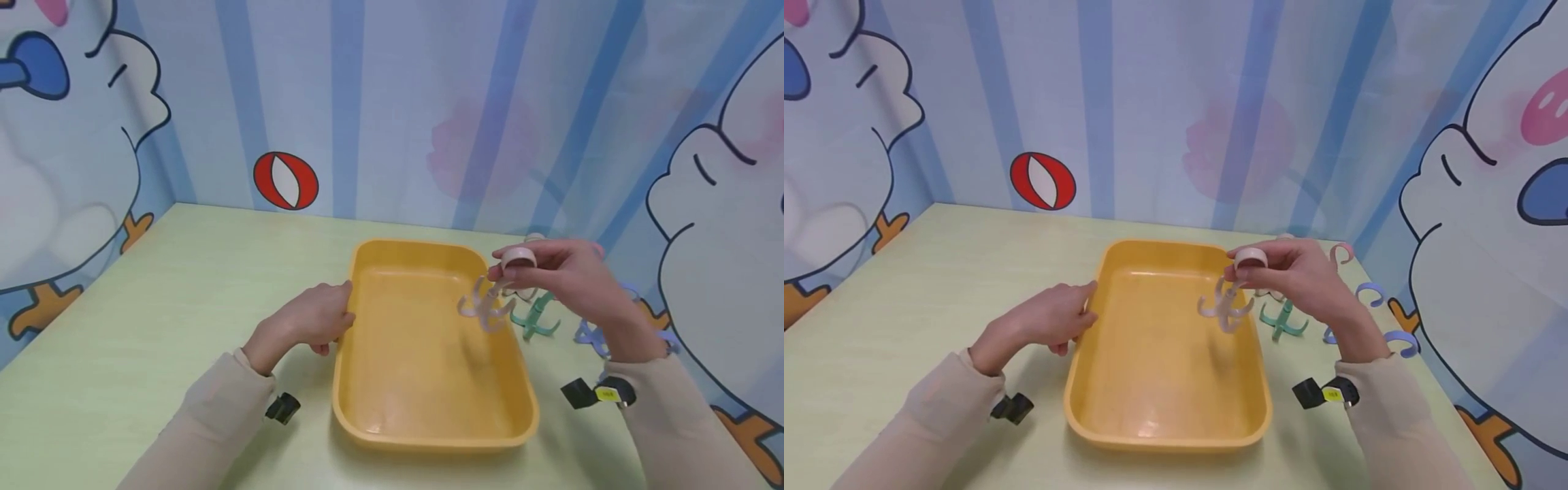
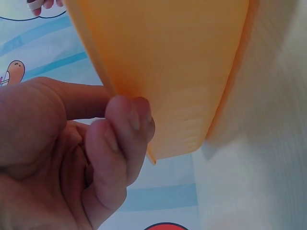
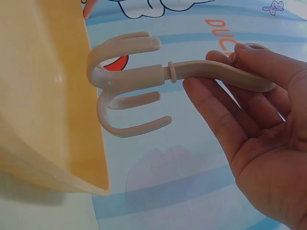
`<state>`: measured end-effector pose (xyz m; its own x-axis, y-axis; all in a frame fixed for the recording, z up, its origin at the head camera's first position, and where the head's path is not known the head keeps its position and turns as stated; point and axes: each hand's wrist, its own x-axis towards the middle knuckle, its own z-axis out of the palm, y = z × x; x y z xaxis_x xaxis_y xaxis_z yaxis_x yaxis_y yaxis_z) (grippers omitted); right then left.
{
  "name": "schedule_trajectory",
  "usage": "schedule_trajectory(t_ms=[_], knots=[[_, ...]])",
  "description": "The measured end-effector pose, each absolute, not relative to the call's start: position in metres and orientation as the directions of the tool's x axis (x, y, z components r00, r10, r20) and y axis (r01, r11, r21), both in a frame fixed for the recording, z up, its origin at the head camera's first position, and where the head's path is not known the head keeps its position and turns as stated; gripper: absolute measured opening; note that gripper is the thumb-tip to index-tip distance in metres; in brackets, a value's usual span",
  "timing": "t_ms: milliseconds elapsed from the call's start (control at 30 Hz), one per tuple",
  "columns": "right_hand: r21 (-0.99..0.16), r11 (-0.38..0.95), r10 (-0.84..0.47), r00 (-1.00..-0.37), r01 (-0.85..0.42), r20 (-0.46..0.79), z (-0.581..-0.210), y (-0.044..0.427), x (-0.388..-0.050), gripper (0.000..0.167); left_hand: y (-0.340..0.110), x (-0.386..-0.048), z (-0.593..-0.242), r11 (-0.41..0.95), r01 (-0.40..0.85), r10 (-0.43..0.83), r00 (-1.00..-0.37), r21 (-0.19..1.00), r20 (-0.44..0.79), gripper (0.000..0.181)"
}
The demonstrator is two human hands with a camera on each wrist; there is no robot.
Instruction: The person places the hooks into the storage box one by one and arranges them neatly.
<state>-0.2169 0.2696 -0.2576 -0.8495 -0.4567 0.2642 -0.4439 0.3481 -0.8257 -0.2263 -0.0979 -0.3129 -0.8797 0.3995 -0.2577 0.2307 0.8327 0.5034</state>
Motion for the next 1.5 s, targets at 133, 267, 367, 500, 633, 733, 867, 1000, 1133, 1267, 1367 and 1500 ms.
schedule_trajectory(t_ms=[133,267,367,500,633,733,867,1000,1133,1267,1367,1500], knots=[[-0.825,0.369,-0.462,-0.855,-0.428,0.237,-0.257,0.262,-0.221,0.028,-0.098,-0.225,-0.313,0.828,0.23,0.403,-0.879,0.512,-0.256,0.029],[-0.827,0.361,-0.479,-0.846,-0.431,0.232,-0.256,0.255,-0.226,0.028,-0.098,-0.225,-0.313,0.824,0.233,0.406,-0.879,0.516,-0.252,0.029],[-0.836,0.342,-0.494,-0.839,-0.429,0.229,-0.256,0.251,-0.231,0.028,-0.099,-0.225,-0.313,0.82,0.243,0.413,-0.878,0.518,-0.243,0.029],[-0.848,0.328,-0.503,-0.836,-0.417,0.217,-0.257,0.246,-0.236,0.029,-0.099,-0.225,-0.314,0.814,0.248,0.418,-0.877,0.525,-0.235,0.028],[-0.863,0.324,-0.504,-0.843,-0.387,0.188,-0.258,0.239,-0.24,0.031,-0.1,-0.225,-0.313,0.811,0.242,0.416,-0.879,0.532,-0.234,0.028],[-0.872,0.334,-0.499,-0.852,-0.359,0.16,-0.259,0.235,-0.244,0.034,-0.1,-0.224,-0.313,0.807,0.25,0.421,-0.878,0.535,-0.226,0.027],[-0.882,0.338,-0.494,-0.86,-0.328,0.13,-0.26,0.228,-0.248,0.035,-0.1,-0.223,-0.313,0.805,0.256,0.425,-0.879,0.535,-0.218,0.025],[-0.883,0.34,-0.504,-0.855,-0.323,0.119,-0.261,0.222,-0.253,0.034,-0.099,-0.224,-0.313,0.807,0.253,0.421,-0.88,0.534,-0.22,0.024],[-0.881,0.348,-0.503,-0.857,-0.32,0.112,-0.263,0.217,-0.258,0.033,-0.098,-0.225,-0.313,0.806,0.258,0.426,-0.878,0.532,-0.22,0.023],[-0.892,0.323,-0.512,-0.851,-0.316,0.116,-0.266,0.214,-0.263,0.033,-0.098,-0.225,-0.313,0.807,0.264,0.428,-0.878,0.528,-0.215,0.024],[-0.899,0.306,-0.519,-0.846,-0.312,0.117,-0.269,0.211,-0.266,0.033,-0.098,-0.224,-0.313,0.804,0.265,0.43,-0.878,0.532,-0.213,0.024],[-0.904,0.3,-0.518,-0.848,-0.303,0.112,-0.271,0.208,-0.269,0.034,-0.098,-0.225,-0.314,0.806,0.263,0.427,-0.879,0.531,-0.214,0.023]])
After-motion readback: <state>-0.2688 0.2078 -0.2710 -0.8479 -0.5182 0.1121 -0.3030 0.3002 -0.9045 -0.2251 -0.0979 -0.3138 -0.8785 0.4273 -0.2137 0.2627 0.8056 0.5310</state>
